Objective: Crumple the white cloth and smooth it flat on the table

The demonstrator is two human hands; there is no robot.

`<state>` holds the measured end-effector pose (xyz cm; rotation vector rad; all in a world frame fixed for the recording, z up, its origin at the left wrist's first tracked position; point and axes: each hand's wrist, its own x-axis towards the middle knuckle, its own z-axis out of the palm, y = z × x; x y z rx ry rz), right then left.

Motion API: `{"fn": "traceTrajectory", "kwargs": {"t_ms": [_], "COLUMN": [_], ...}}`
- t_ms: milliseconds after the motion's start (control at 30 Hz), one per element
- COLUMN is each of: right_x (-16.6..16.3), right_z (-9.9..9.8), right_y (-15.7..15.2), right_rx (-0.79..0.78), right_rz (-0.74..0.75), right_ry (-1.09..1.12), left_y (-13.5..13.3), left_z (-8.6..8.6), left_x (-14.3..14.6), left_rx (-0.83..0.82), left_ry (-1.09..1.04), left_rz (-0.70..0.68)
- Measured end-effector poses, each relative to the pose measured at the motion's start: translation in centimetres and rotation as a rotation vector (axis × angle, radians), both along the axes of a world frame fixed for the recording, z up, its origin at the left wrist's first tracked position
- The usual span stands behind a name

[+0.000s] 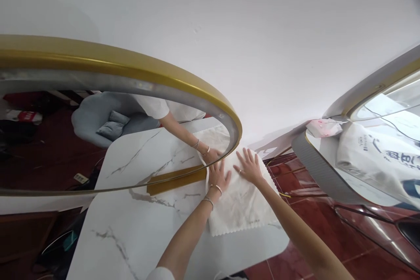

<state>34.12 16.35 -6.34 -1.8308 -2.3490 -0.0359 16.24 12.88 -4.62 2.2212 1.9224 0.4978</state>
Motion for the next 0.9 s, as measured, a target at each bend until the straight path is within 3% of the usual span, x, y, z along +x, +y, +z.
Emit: {"fn": "traceTrajectory", "kwargs": {"t_ms": [233, 400, 533, 700, 800, 900], "right_x": [1.3, 0.8, -0.1, -0.9, -0.8, -0.8], "right_z": [-0.6, -0.6, -0.3, 0.2, 0.1, 0.0], "right_y": [-6.8, -6.6, -2.9, 1.5, 2.3, 2.3], "right_rx": [0.103, 0.082, 0.051, -0.016, -0.014, 0.002], "right_rz": [0.052, 0.034, -0.018, 0.010, 0.029, 0.025], "right_ry": [0.042, 0.040, 0.026, -0.014, -0.021, -0.027], "left_y": [-7.3, -9.2, -6.8, -0.4, 2.9, 4.2], "left_z": [-0.5, -0.4, -0.1, 0.1, 0.1, 0.0], "left_x": [0.3, 0.2, 1.2, 2.0, 1.3, 0.3], "left_rx": [0.051, 0.020, -0.009, -0.038, -0.032, -0.022], "left_ry": [-0.063, -0.168, -0.183, -0.089, -0.074, -0.057], "left_rz": [0.031, 0.011, -0.038, 0.096, 0.106, 0.042]}}
